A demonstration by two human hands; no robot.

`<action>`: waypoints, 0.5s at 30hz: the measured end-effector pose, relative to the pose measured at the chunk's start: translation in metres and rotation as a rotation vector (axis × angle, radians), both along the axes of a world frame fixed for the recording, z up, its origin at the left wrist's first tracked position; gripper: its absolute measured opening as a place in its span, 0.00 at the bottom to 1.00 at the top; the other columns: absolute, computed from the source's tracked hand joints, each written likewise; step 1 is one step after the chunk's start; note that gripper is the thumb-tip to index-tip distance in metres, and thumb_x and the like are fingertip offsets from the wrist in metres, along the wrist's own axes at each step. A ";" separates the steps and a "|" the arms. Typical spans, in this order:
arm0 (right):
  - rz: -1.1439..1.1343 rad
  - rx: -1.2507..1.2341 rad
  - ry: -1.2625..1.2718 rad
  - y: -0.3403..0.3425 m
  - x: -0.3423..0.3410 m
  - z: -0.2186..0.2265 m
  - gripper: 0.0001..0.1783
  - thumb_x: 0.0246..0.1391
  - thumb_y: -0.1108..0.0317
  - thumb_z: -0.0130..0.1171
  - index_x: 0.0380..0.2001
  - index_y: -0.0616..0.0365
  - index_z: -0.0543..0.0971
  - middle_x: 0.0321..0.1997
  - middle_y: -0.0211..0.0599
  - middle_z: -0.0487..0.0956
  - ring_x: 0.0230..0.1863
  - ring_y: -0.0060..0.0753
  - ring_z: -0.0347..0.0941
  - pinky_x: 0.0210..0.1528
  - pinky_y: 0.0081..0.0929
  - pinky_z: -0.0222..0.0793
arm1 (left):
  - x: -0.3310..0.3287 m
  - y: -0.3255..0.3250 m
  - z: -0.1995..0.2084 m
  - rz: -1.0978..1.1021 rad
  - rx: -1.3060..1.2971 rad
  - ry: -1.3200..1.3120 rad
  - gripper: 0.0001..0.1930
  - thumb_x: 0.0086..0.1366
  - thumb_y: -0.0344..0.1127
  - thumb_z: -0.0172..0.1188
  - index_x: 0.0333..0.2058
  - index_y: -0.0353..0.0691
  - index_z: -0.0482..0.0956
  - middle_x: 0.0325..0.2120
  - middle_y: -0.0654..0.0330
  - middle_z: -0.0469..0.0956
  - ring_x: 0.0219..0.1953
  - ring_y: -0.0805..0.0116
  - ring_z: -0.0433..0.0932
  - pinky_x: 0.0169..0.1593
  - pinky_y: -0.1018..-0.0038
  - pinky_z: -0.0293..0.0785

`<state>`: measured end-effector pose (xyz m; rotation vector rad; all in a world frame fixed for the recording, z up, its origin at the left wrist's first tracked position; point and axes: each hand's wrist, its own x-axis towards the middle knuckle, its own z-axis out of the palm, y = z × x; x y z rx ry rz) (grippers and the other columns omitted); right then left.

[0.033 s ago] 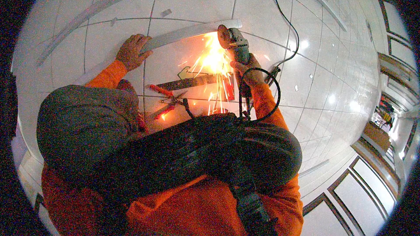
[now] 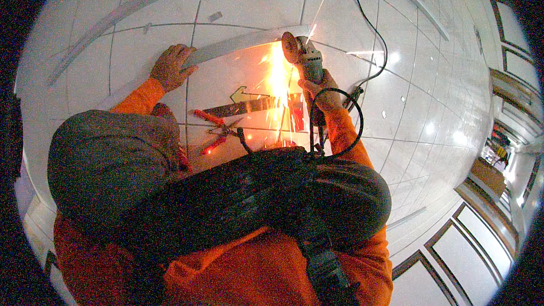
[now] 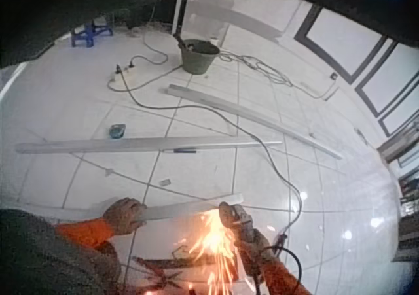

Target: The person uses an angle grinder to cut pieces of metal trim and a plastic component on a tiled floor, using pliers to hold a small piece in place while cutting.

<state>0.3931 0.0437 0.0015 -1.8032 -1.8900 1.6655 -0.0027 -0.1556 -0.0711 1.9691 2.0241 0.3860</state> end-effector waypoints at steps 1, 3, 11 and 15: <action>0.001 -0.001 0.001 0.000 0.000 -0.001 0.35 0.40 0.56 0.71 0.48 0.67 0.71 0.37 0.40 0.78 0.34 0.31 0.75 0.38 0.31 0.73 | 0.000 -0.001 0.000 0.001 0.006 0.016 0.26 0.60 0.48 0.62 0.53 0.41 0.70 0.47 0.53 0.71 0.50 0.54 0.71 0.56 0.60 0.69; 0.024 0.063 0.002 0.002 0.003 -0.005 0.34 0.42 0.57 0.71 0.48 0.68 0.71 0.38 0.39 0.78 0.36 0.31 0.75 0.40 0.30 0.72 | 0.000 0.001 -0.001 -0.007 0.021 0.006 0.26 0.61 0.48 0.61 0.53 0.41 0.70 0.46 0.51 0.72 0.50 0.51 0.71 0.55 0.58 0.69; -0.035 0.031 0.134 0.002 -0.004 -0.008 0.30 0.45 0.62 0.69 0.49 0.66 0.71 0.41 0.39 0.78 0.40 0.29 0.74 0.44 0.28 0.71 | -0.001 -0.001 0.002 -0.001 0.050 -0.016 0.26 0.61 0.48 0.61 0.52 0.37 0.72 0.46 0.46 0.74 0.49 0.46 0.72 0.54 0.57 0.70; -0.007 0.047 0.049 0.006 -0.002 -0.009 0.30 0.42 0.59 0.73 0.45 0.61 0.72 0.38 0.33 0.78 0.37 0.27 0.73 0.42 0.28 0.72 | -0.002 0.001 0.002 -0.032 0.054 -0.005 0.23 0.61 0.46 0.61 0.51 0.40 0.70 0.46 0.54 0.72 0.49 0.53 0.71 0.54 0.61 0.70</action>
